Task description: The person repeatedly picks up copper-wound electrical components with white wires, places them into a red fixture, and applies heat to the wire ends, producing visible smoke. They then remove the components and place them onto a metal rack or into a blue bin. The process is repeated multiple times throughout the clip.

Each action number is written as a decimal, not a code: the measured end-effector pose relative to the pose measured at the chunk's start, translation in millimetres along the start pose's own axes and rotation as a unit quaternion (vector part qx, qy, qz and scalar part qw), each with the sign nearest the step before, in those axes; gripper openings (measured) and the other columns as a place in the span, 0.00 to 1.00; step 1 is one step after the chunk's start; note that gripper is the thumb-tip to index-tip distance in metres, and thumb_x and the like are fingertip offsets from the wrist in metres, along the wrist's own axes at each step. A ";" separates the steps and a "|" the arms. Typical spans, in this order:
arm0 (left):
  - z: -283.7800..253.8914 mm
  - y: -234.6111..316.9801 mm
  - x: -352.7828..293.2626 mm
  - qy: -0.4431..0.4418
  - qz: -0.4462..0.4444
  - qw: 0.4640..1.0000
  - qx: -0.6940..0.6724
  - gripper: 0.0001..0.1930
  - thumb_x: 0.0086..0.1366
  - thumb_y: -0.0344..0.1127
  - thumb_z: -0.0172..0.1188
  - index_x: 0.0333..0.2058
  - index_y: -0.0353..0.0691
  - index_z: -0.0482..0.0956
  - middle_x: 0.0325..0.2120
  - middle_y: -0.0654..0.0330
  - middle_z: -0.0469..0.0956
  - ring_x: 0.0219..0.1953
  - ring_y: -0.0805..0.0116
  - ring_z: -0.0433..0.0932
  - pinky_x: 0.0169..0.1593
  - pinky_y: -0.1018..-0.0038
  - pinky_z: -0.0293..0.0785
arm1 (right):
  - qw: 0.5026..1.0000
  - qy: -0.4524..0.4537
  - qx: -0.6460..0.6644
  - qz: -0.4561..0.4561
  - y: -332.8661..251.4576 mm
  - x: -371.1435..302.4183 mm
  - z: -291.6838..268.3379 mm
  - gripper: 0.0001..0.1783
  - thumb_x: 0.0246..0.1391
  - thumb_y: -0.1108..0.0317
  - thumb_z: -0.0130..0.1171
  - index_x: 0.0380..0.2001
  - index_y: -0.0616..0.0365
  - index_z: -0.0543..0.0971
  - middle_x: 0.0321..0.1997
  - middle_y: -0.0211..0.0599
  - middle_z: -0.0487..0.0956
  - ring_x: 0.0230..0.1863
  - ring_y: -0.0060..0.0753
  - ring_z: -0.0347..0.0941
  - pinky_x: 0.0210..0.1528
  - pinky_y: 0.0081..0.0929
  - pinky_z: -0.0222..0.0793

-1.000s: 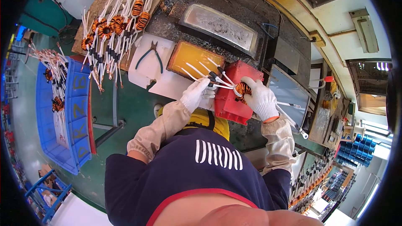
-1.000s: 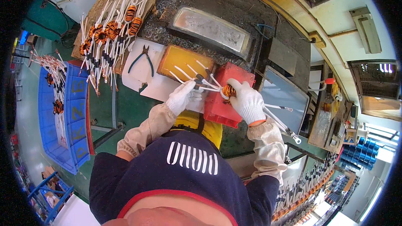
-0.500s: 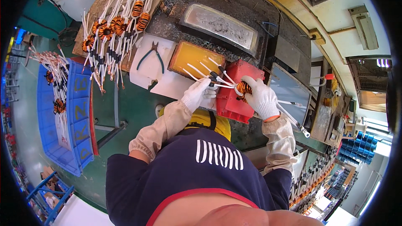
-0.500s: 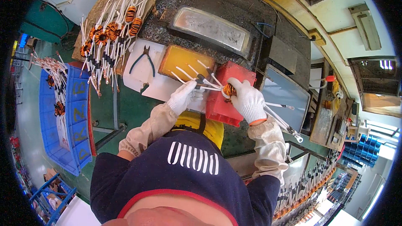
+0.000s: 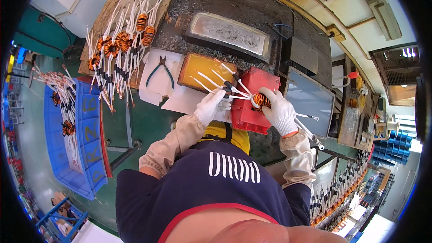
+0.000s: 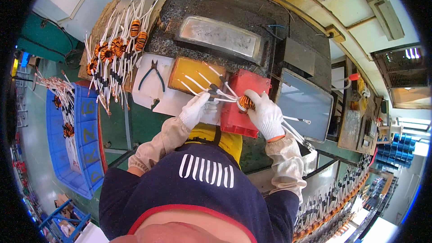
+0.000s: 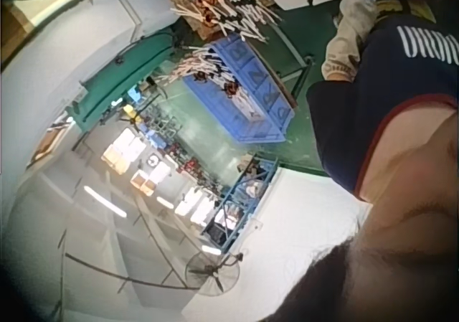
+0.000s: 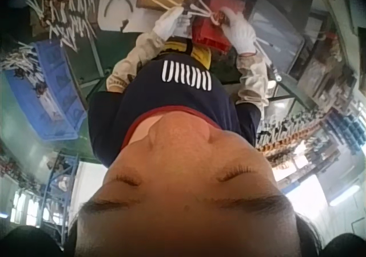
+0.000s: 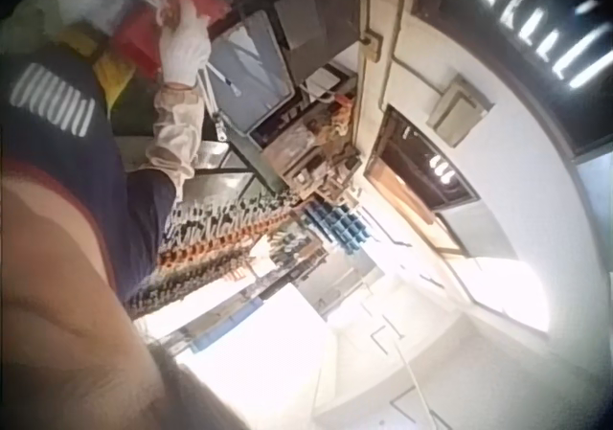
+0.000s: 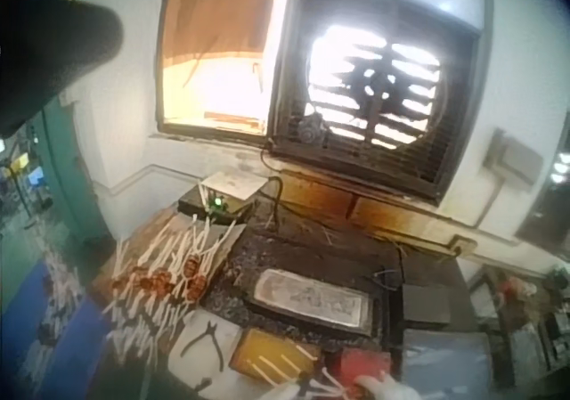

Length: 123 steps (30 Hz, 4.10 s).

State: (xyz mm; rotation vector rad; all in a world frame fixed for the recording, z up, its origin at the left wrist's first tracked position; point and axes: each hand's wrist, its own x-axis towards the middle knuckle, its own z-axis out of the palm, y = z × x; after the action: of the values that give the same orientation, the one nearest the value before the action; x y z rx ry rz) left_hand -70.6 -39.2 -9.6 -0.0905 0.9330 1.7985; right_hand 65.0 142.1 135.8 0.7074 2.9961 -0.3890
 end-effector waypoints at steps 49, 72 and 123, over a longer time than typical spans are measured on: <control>28.9 79.3 163.3 -0.084 -0.116 0.989 0.029 0.10 0.66 0.41 0.58 0.38 0.40 0.77 0.30 0.54 0.80 0.28 0.63 0.79 0.30 0.69 0.81 | 0.957 0.136 -0.025 0.256 -19.5 62.4 17.3 0.14 0.52 0.52 0.61 0.41 0.40 0.78 0.37 0.51 0.79 0.36 0.55 0.79 0.35 0.47 0.74; 35.7 82.4 166.2 -0.086 -0.123 0.989 0.018 0.14 0.67 0.42 0.58 0.40 0.35 0.76 0.30 0.52 0.77 0.27 0.63 0.76 0.29 0.70 0.77 | 0.960 0.076 -0.001 0.268 -13.1 77.4 5.4 0.18 0.51 0.53 0.61 0.45 0.41 0.78 0.40 0.51 0.80 0.42 0.54 0.79 0.41 0.46 0.75; 30.1 80.4 175.2 -0.086 -0.132 0.986 0.052 0.16 0.66 0.45 0.58 0.40 0.36 0.77 0.30 0.53 0.79 0.28 0.64 0.77 0.31 0.70 0.79 | 0.957 0.067 0.008 0.281 -6.8 79.6 6.9 0.19 0.51 0.50 0.62 0.46 0.40 0.78 0.41 0.50 0.80 0.43 0.54 0.79 0.41 0.46 0.75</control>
State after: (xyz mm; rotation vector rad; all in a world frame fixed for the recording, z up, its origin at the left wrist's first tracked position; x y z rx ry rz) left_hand -203.1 103.0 -27.0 0.0080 0.8470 1.4863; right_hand -9.5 169.2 123.2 1.5765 2.7260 -0.3401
